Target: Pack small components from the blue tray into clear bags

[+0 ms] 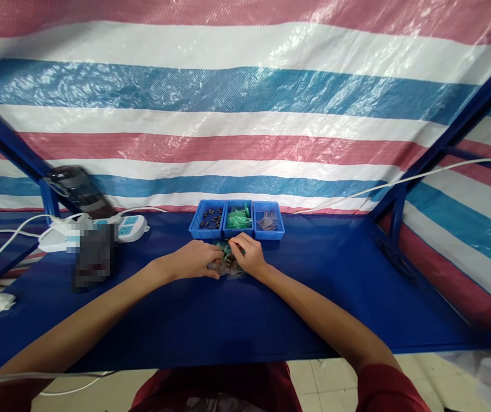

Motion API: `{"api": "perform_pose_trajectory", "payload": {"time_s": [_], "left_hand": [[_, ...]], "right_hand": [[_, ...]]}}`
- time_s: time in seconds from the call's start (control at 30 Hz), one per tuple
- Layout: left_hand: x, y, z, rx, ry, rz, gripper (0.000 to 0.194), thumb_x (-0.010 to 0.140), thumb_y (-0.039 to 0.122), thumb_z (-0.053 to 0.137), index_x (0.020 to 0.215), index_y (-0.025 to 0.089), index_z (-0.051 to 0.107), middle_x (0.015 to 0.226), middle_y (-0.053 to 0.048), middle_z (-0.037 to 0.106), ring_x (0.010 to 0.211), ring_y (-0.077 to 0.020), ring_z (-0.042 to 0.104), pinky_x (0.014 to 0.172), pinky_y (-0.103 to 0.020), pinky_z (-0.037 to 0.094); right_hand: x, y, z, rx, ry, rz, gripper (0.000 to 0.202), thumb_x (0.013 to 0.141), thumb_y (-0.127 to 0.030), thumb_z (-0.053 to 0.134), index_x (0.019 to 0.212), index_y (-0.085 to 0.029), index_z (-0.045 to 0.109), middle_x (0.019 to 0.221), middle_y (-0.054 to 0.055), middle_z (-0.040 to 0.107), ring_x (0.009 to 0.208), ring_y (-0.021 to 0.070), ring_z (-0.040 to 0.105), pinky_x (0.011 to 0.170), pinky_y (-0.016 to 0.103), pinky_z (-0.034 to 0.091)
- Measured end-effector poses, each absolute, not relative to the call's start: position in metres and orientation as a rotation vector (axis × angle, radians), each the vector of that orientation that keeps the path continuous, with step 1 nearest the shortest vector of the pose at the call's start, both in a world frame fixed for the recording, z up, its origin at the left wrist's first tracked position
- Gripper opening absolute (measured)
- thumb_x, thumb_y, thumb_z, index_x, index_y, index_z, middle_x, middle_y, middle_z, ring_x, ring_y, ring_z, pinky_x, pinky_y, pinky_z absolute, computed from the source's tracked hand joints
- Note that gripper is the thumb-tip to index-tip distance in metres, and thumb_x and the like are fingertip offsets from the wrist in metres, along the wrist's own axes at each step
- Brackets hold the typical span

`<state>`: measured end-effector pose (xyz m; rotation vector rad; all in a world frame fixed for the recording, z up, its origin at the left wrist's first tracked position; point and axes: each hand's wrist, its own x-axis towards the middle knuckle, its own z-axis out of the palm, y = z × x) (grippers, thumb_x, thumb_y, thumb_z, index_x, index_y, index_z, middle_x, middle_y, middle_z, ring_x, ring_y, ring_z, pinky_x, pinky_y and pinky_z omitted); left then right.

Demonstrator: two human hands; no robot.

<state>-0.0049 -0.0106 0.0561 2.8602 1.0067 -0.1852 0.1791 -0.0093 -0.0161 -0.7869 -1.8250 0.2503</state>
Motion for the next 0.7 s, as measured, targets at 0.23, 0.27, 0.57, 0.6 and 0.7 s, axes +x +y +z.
{"api": "perform_pose_trajectory", "payload": {"time_s": [0.23, 0.27, 0.57, 0.6, 0.7], "left_hand": [[0.003, -0.024, 0.050, 2.976, 1.011, -0.086, 0.016, 0.075, 0.032, 0.064, 0.072, 0.016, 0.062, 0.074, -0.007, 0.065, 0.061, -0.0196, 0.062, 0.055, -0.027, 0.040], [0.003, -0.025, 0.050, 2.982, 1.005, -0.068, 0.013, 0.076, 0.028, 0.062, 0.070, 0.016, 0.062, 0.073, -0.007, 0.065, 0.060, -0.0191, 0.062, 0.055, -0.027, 0.040], [0.001, -0.023, 0.052, 3.039, 0.798, -0.001, 0.016, 0.085, 0.018, 0.052, 0.071, 0.015, 0.060, 0.071, -0.006, 0.063, 0.061, -0.0161, 0.061, 0.054, -0.025, 0.037], [-0.001, -0.022, 0.054, 3.035, 0.798, 0.009, 0.016, 0.085, 0.019, 0.053, 0.072, 0.016, 0.060, 0.073, -0.005, 0.063, 0.061, -0.0156, 0.061, 0.054, -0.024, 0.036], [-0.005, -0.018, 0.061, 3.038, 0.826, 0.055, 0.016, 0.087, 0.021, 0.051, 0.076, 0.016, 0.061, 0.079, -0.005, 0.063, 0.063, -0.0141, 0.059, 0.053, -0.023, 0.034]], "right_hand": [[0.179, -0.010, -0.015, -0.773, -1.819, 0.250, 0.018, 0.091, -0.022, 0.045, 0.086, -0.017, 0.063, 0.076, 0.007, 0.062, 0.070, 0.0168, 0.058, 0.064, 0.030, 0.048], [0.179, -0.010, -0.015, -0.777, -1.820, 0.253, 0.018, 0.091, -0.022, 0.045, 0.086, -0.017, 0.063, 0.076, 0.007, 0.062, 0.070, 0.0169, 0.058, 0.064, 0.030, 0.048], [0.178, -0.009, -0.017, -0.775, -1.820, 0.254, 0.017, 0.091, -0.021, 0.046, 0.085, -0.018, 0.062, 0.076, 0.006, 0.062, 0.071, 0.0165, 0.058, 0.066, 0.030, 0.048], [0.178, -0.009, -0.017, -0.771, -1.820, 0.255, 0.017, 0.090, -0.021, 0.046, 0.085, -0.017, 0.062, 0.076, 0.006, 0.062, 0.071, 0.0164, 0.058, 0.066, 0.029, 0.048], [0.178, -0.010, -0.016, -0.779, -1.818, 0.261, 0.017, 0.091, -0.021, 0.046, 0.085, -0.017, 0.062, 0.076, 0.006, 0.061, 0.070, 0.0159, 0.057, 0.065, 0.029, 0.048]]}}
